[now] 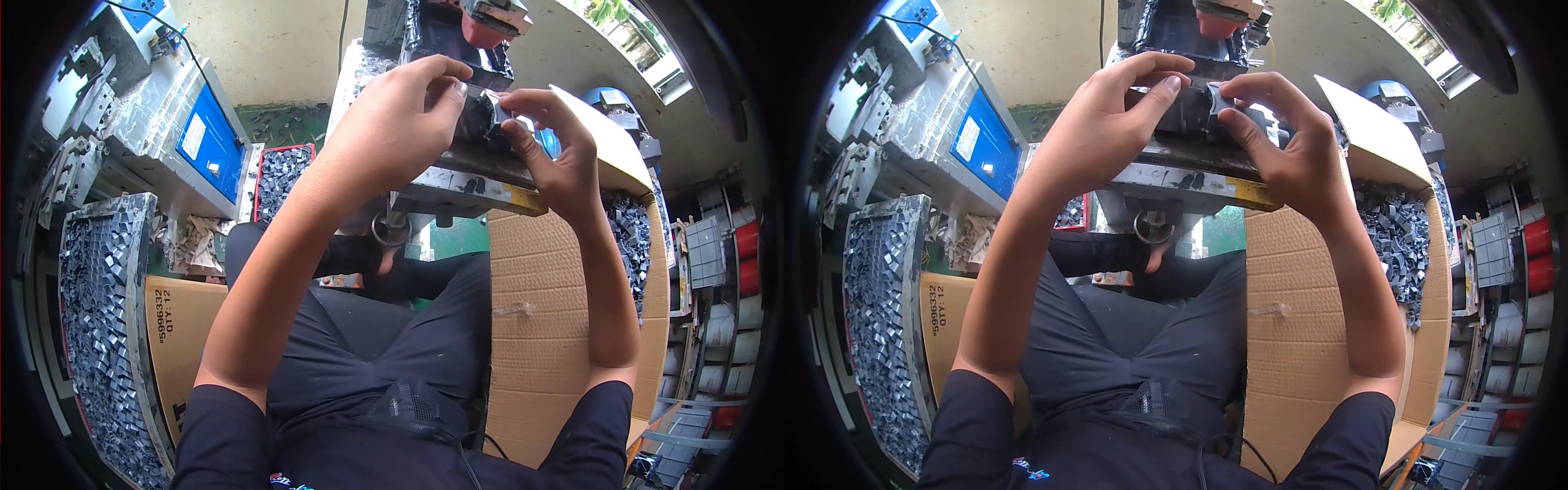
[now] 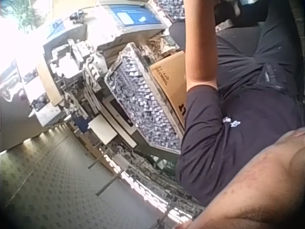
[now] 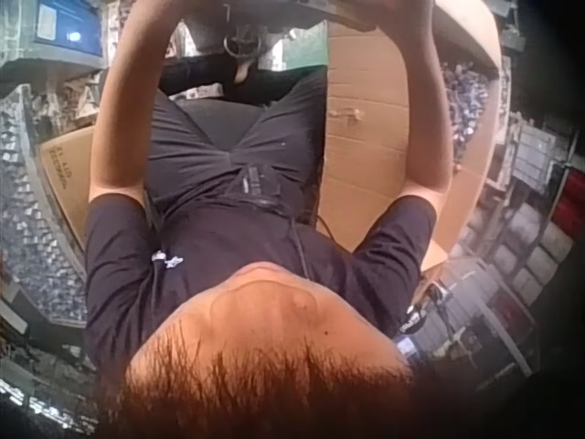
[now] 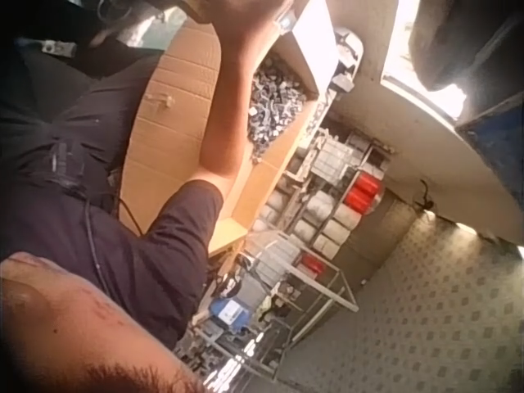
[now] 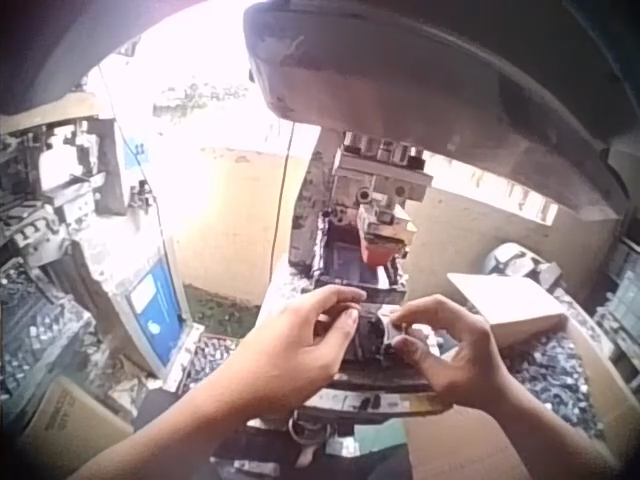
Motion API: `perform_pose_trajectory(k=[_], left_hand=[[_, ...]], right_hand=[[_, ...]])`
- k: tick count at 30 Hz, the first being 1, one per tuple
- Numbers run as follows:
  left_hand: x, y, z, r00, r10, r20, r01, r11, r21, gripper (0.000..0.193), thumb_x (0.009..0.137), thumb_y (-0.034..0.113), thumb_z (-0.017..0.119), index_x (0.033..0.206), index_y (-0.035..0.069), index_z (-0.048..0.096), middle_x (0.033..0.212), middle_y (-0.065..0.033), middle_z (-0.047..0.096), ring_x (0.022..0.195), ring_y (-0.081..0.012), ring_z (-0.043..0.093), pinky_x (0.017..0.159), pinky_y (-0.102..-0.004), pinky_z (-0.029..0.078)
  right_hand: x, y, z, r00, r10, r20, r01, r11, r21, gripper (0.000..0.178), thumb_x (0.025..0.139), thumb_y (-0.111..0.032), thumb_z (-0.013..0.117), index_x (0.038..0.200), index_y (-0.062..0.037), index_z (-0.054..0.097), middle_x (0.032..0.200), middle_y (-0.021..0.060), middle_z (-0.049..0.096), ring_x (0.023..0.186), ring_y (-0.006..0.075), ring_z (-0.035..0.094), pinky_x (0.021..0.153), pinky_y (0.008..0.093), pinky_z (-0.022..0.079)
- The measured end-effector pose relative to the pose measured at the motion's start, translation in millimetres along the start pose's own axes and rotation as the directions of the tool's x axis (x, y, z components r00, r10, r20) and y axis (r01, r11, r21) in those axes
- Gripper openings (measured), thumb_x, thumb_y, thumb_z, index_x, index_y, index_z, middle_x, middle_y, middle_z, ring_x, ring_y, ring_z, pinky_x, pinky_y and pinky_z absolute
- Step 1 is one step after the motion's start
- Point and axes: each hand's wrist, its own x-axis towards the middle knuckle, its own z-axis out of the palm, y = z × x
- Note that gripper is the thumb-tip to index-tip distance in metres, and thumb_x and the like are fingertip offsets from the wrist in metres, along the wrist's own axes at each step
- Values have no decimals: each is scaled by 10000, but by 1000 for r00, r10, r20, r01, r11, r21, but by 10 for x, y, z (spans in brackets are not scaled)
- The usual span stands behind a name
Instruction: Manually place small plastic components into a pad printing machine and clean the ink pad.
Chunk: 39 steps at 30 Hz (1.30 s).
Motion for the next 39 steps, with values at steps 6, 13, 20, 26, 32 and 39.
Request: perform_pose_trajectory(k=[6, 13, 20, 26, 32, 39], left_hand=[[5, 3, 15, 999, 23, 24, -23, 1000, 12, 341, 1082, 225, 592, 1356, 40, 673, 1124, -155, 750, 1002, -202, 718, 884, -330, 554], [-30, 44, 29, 991, 135, 28, -137, 987, 90, 352, 1035, 220, 657, 1326, 25, 688, 1206, -180, 755, 1109, -275, 727, 987, -371, 539], [-51, 76, 27, 984, 177, 23, -178, 960, 216, 390, 981, 276, 733, 1293, 42, 718, 1213, -184, 751, 1154, -302, 713, 1035, -403, 520], [-46, 151, 37, 995, 84, 54, -93, 973, 211, 418, 968, 283, 743, 1295, 23, 713, 1210, -200, 738, 1153, -302, 705, 1033, -405, 520], [-59, 158, 50, 996, 87, 24, -90, 961, 262, 446, 939, 284, 773, 1285, 9, 717, 1153, -179, 755, 1097, -272, 722, 1020, -384, 527], [-66, 157, 67, 997, 77, 7, -76, 955, 286, 468, 918, 306, 805, 1272, 9, 731, 1118, -164, 768, 1053, -237, 735, 982, -368, 552]], right_hand=[[-20, 46, 11, 999, -39, 17, 38, 999, 27, 225, 993, -180, 752, 1198, -93, 720, 1272, 112, 760, 1199, 243, 704, 1071, 412, 520], [-23, -57, 21, 995, 91, 50, -91, 996, 1, 281, 997, -287, 737, 1218, -115, 724, 1261, 130, 757, 1232, 275, 685, 1083, 453, 486], [-73, -133, -65, 986, 102, 132, -107, 994, 32, 284, 1033, -165, 682, 1302, -75, 704, 1343, 123, 718, 1307, 265, 638, 1140, 455, 457], [-206, -66, -77, 1000, -16, 4, 16, 999, -31, 343, 1017, -124, 701, 1351, -51, 700, 1357, 148, 719, 1290, 281, 658, 1102, 440, 497], [-219, -145, -101, 997, -68, -47, 60, 985, -164, 231, 954, -139, 764, 1147, -11, 774, 1154, 181, 775, 1093, 340, 731, 978, 424, 552], [-235, -248, -84, 994, -101, -48, 89, 973, -214, 247, 932, -128, 769, 1134, 14, 778, 1122, 204, 779, 1060, 365, 737, 968, 439, 544]])
